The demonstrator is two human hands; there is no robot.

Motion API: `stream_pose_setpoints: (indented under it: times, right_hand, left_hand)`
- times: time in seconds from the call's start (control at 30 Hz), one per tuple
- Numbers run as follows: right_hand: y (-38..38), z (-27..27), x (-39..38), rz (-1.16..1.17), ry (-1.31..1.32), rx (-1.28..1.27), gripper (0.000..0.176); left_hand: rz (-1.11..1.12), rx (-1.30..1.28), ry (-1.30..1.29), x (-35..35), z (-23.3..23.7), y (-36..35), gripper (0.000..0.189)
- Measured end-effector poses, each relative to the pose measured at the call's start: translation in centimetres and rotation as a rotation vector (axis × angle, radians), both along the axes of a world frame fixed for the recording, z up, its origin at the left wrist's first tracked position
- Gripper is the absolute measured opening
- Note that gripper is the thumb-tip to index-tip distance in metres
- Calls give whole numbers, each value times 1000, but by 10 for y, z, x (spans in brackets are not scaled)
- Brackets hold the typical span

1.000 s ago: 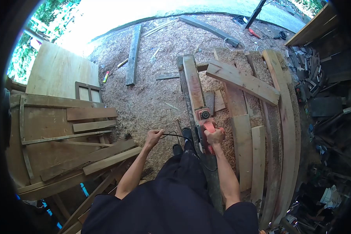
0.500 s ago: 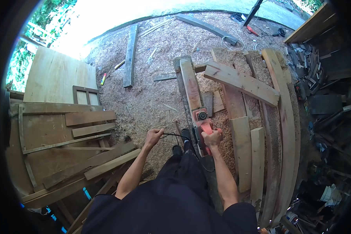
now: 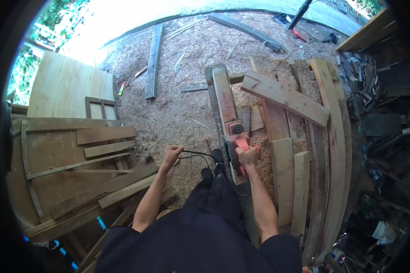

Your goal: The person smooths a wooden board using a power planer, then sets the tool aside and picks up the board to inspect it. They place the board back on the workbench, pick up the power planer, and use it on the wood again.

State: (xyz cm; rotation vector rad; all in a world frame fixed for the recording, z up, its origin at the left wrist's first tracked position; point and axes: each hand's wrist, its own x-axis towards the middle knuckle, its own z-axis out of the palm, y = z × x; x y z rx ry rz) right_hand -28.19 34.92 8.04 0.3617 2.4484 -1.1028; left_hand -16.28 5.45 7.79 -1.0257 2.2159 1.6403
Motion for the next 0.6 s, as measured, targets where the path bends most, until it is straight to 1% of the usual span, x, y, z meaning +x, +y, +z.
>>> stream_pose_setpoints:
  times: [0.03,0.1,0.17,0.33,0.47,0.5,0.6]
  right_hand:
    - [-2,4,-2,3,-2,-2,32]
    - [-8,8,-7,8,89,12,25]
    - [-10,2,-12,13,90,14,25]
    - [-20,9,-27,17,113,17,26]
    - [-25,12,-39,0,96,-30,28]
    - [-26,14,-41,-13,94,-59,29]
    - [-30,13,-48,-6,111,-43,30]
  left_hand:
    - [-2,-13,4,0,-3,-1,41]
    - [-5,-16,4,-2,-6,-2,41]
    - [-7,-21,3,-4,-6,-2,42]
    - [8,-30,-19,-16,-9,0,44]
    - [21,-15,-41,-30,-13,1,44]
    - [16,-17,-46,-36,-9,2,44]
    - [6,-17,-96,-49,3,7,43]
